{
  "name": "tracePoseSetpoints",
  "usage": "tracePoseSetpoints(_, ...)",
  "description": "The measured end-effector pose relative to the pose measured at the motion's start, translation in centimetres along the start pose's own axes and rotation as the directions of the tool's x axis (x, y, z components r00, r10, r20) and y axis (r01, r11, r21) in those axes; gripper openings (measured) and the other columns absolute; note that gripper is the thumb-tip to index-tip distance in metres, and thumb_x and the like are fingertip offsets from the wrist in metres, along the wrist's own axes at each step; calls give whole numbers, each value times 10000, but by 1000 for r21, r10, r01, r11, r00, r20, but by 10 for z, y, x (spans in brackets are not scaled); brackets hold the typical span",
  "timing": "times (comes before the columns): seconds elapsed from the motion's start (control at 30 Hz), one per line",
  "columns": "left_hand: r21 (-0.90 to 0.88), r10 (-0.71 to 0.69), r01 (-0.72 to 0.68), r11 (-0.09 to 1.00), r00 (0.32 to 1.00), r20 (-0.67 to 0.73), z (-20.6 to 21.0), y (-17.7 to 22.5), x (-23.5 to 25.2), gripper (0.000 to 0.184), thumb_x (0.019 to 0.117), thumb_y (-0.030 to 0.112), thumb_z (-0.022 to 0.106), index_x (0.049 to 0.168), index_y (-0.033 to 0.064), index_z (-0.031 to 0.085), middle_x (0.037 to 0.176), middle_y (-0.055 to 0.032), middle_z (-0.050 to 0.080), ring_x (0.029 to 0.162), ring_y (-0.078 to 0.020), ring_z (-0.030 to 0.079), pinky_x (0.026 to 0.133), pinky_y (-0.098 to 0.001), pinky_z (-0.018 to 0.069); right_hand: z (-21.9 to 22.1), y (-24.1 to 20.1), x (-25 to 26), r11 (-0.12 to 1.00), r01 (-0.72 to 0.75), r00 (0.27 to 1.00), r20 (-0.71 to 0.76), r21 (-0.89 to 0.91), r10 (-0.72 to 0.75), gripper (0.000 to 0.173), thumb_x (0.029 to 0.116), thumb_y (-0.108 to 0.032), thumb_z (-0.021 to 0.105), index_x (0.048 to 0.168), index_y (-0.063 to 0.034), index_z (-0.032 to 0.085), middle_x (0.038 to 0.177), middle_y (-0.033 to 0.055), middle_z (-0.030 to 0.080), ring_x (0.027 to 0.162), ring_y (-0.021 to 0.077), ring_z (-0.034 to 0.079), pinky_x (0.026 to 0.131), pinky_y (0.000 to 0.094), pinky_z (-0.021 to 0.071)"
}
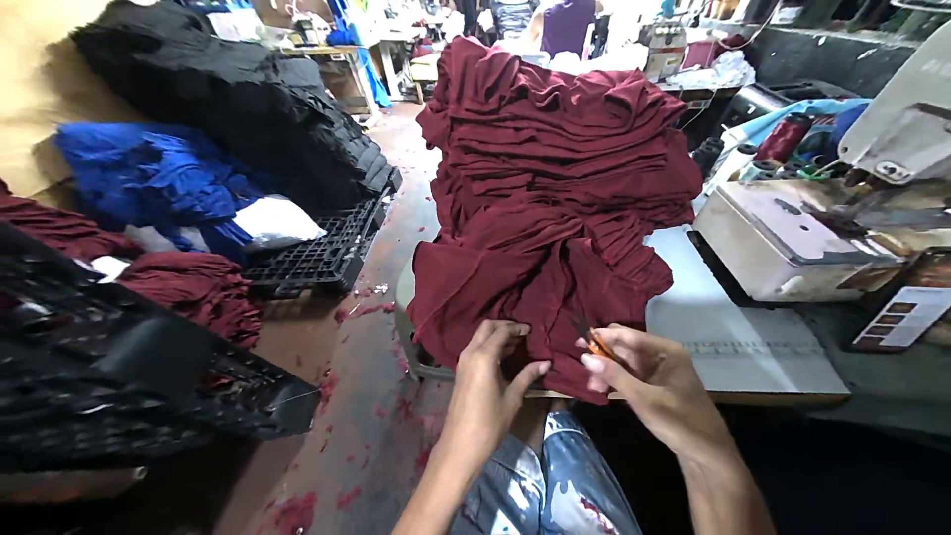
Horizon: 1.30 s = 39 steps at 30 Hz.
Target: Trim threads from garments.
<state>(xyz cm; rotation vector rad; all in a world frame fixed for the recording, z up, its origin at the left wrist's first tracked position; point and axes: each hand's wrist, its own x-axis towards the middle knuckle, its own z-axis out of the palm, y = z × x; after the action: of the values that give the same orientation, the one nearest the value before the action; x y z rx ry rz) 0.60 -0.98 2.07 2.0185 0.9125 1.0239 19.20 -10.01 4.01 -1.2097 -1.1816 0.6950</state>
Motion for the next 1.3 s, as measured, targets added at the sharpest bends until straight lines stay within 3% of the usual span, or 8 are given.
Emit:
tracePoseSetpoints(0.2, 95, -79, 88, 992, 992, -95, 26, 0, 0, 448, 794, 270, 872, 1138, 46, 691, 1127, -91, 669, 994, -191, 687, 886, -414, 594, 9, 21, 16, 974, -226, 961, -166, -6, 222, 133, 929, 27, 683, 1061, 19, 699, 870, 84, 756, 767, 169, 759, 737, 307, 654)
tracePoseSetpoints(0.33, 279, 39, 38, 960, 964, -264, 50, -3, 0, 311, 811, 342, 835, 967, 87, 748, 1057, -61, 687, 902, -209, 684, 747, -440, 575, 8, 22, 14, 964, -265, 951, -165, 11, 263, 117, 931, 14, 687, 1047, 13, 703, 914, 89, 756, 823, 174, 757, 784, 312, 647)
tracePoseSetpoints(0.43, 297, 72, 16, 955, 957, -282, 52, -5, 0, 120, 890, 231, 752, 880, 114, 772, 1045, -35, 702, 881, -174, 693, 712, -400, 584, 6, 26, 11, 962, -272, 952, -143, 3, 270, 135, 932, 21, 681, 1064, 3, 706, 951, 91, 763, 860, 182, 760, 812, 320, 643)
tracePoseSetpoints(0.53, 33, -49, 57, 998, 977, -208, 35, -10, 1, 108, 942, 162, 687, 884, 112, 764, 1068, 7, 715, 907, -88, 689, 767, -317, 590, 1, 36, 5, 973, -197, 978, -99, -118, 186, 173, 898, -58, 727, 1070, -41, 735, 1005, 43, 770, 925, 114, 739, 825, 279, 614)
tracePoseSetpoints(0.67, -238, -176, 142, 961, 975, -132, 18, -13, 2, 112, 959, 98, 662, 877, 82, 736, 1085, -25, 715, 985, -103, 683, 826, -277, 586, -3, 43, -4, 953, -49, 997, 47, -300, 66, 157, 864, -142, 739, 993, -59, 773, 1197, 42, 706, 1059, 77, 680, 891, 247, 590)
tracePoseSetpoints(0.87, -331, -230, 174, 928, 963, -140, 16, -9, 0, 44, 885, 58, 740, 843, 70, 743, 1118, -65, 697, 985, -127, 683, 795, -258, 593, 9, 26, -6, 831, 5, 993, 100, -556, 62, 195, 903, -97, 710, 1072, -19, 768, 1260, 111, 682, 1100, 194, 682, 945, 371, 571)
tracePoseSetpoints(1.07, -280, -212, 169, 945, 968, -132, 16, -11, 1, 51, 896, 84, 733, 847, 85, 746, 1123, -54, 680, 1008, -111, 666, 804, -246, 581, 28, 27, -5, 720, 126, 992, 64, -682, -113, 133, 878, -31, 714, 989, 13, 772, 1145, 138, 727, 961, 262, 731, 843, 444, 607)
tracePoseSetpoints(1.3, -225, -197, 181, 957, 979, -48, 0, -14, 4, 60, 914, 67, 704, 858, 74, 723, 1108, -51, 680, 1012, -106, 663, 833, -257, 574, 9, 53, -6, 786, 240, 969, 91, -570, -229, 182, 926, -88, 628, 998, -16, 778, 1188, 86, 732, 996, 124, 726, 864, 280, 599)
